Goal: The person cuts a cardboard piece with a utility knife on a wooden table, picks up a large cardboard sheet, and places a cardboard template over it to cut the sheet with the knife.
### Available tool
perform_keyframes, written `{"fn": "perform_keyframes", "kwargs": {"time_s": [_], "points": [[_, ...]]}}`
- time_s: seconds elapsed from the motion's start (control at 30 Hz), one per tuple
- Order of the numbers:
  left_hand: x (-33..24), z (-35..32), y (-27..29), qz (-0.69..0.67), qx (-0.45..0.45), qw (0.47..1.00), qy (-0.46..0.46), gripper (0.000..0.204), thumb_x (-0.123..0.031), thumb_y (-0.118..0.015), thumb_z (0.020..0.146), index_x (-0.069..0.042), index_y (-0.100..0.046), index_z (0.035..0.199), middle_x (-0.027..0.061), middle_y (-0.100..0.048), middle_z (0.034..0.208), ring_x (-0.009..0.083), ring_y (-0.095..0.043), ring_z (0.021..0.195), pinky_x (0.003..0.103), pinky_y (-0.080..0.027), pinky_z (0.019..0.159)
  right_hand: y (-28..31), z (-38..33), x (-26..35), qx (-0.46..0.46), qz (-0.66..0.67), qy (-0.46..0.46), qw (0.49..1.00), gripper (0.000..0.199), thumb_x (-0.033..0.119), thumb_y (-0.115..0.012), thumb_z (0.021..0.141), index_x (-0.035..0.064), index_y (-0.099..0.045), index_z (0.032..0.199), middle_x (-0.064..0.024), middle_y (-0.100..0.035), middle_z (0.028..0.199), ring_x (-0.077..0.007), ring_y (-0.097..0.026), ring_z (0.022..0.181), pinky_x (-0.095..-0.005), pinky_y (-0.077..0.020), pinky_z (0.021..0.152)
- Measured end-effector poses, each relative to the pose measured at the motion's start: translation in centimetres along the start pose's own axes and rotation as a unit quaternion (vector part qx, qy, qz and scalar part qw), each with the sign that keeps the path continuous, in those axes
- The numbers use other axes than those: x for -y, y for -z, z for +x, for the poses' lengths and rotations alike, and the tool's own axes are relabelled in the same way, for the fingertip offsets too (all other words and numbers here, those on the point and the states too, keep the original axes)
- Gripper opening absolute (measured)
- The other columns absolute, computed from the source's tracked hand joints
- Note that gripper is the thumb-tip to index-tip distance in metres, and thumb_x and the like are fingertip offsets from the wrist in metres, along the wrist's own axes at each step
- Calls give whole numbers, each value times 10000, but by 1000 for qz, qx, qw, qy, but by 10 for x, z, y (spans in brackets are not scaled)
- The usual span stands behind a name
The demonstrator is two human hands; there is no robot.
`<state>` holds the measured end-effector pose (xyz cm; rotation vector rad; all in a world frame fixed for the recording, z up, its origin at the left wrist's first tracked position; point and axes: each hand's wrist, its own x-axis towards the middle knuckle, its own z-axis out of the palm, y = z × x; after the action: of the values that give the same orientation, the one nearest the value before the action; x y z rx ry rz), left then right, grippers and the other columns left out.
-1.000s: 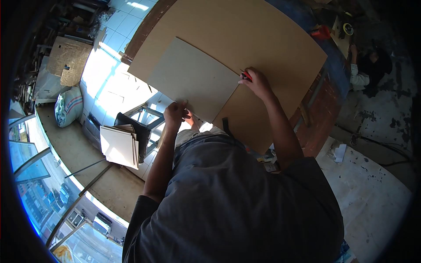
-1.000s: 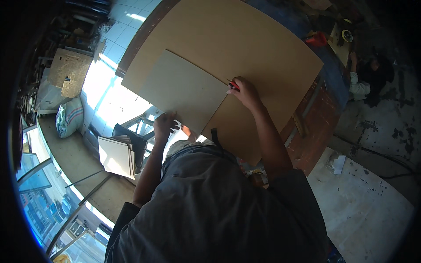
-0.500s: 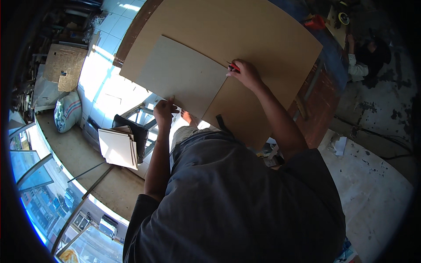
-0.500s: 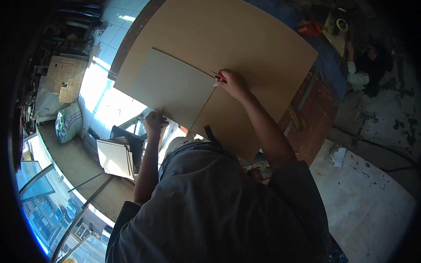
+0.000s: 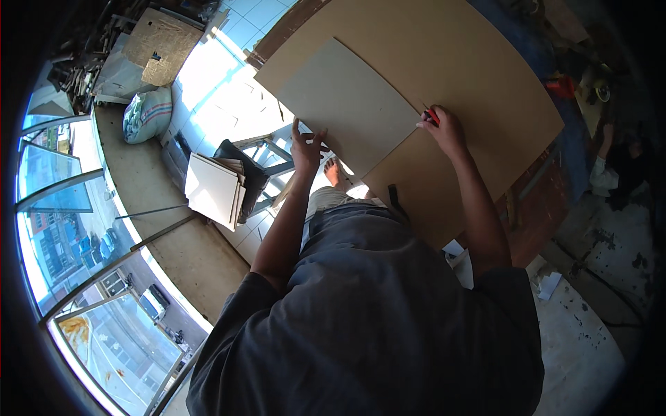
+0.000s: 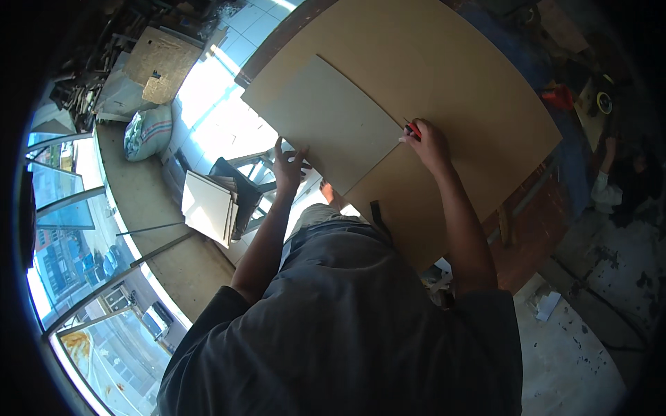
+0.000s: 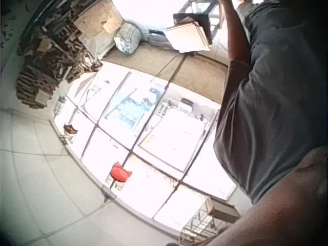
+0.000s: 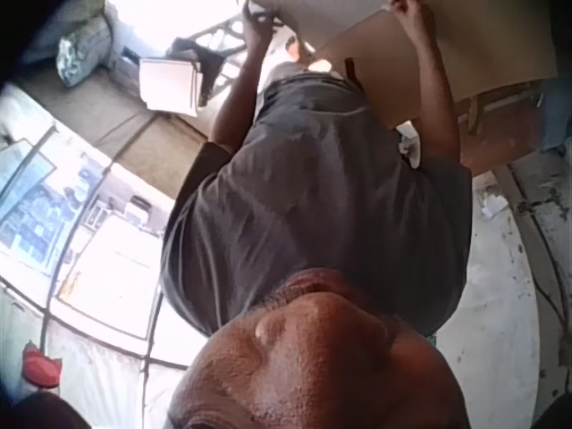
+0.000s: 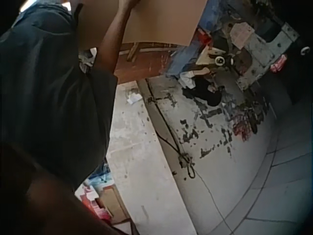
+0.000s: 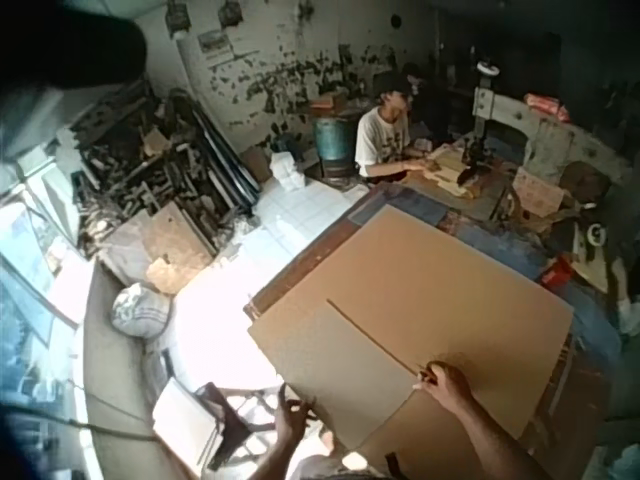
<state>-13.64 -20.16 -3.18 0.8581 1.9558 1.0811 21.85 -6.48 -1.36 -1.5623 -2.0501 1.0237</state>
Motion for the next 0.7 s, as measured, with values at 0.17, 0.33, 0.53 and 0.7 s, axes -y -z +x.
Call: {"fn": "perform_keyframes", "kwargs": {"time_s": [0.17, 0.33, 0.53, 0.7], "points": [[0, 33, 8, 23, -27, 999, -14, 970, -193, -761, 964, -82, -132, 1694, 175, -775, 924, 216, -748, 657, 318, -559, 525, -3, -1, 0, -14, 33, -3, 999, 275, 190, -848, 889, 34, -661, 1017, -74, -719, 894, -213, -702, 818, -363, -555, 788], [3, 51, 14, 1, -17, 1000, -22, 956, -187, -749, 971, -115, -133, 1699, 184, -769, 939, 215, -754, 707, 325, -584, 548, -6, 0, -3, -8, 20, -24, 999, 268, 196, -836, 899, 33, -663, 1023, -81, -724, 904, -225, -707, 819, -371, -553, 785], [-2, 45, 17, -66, 2, 998, 18, 975, -184, -742, 982, -150, -88, 1704, 210, -758, 1012, 226, -761, 769, 328, -628, 601, -6, 2, -2, -3, 24, -27, 999, 249, 182, -828, 901, 31, -661, 1005, -84, -714, 873, -210, -695, 804, -363, -552, 774], [-5, 43, 18, -79, 9, 997, 19, 968, -202, -734, 996, -144, -77, 1705, 228, -758, 1054, 236, -768, 807, 338, -641, 651, -6, 1, -3, 0, 34, -53, 998, 245, 173, -826, 896, 29, -657, 1000, -86, -705, 852, -202, -688, 785, -357, -552, 764]]}}
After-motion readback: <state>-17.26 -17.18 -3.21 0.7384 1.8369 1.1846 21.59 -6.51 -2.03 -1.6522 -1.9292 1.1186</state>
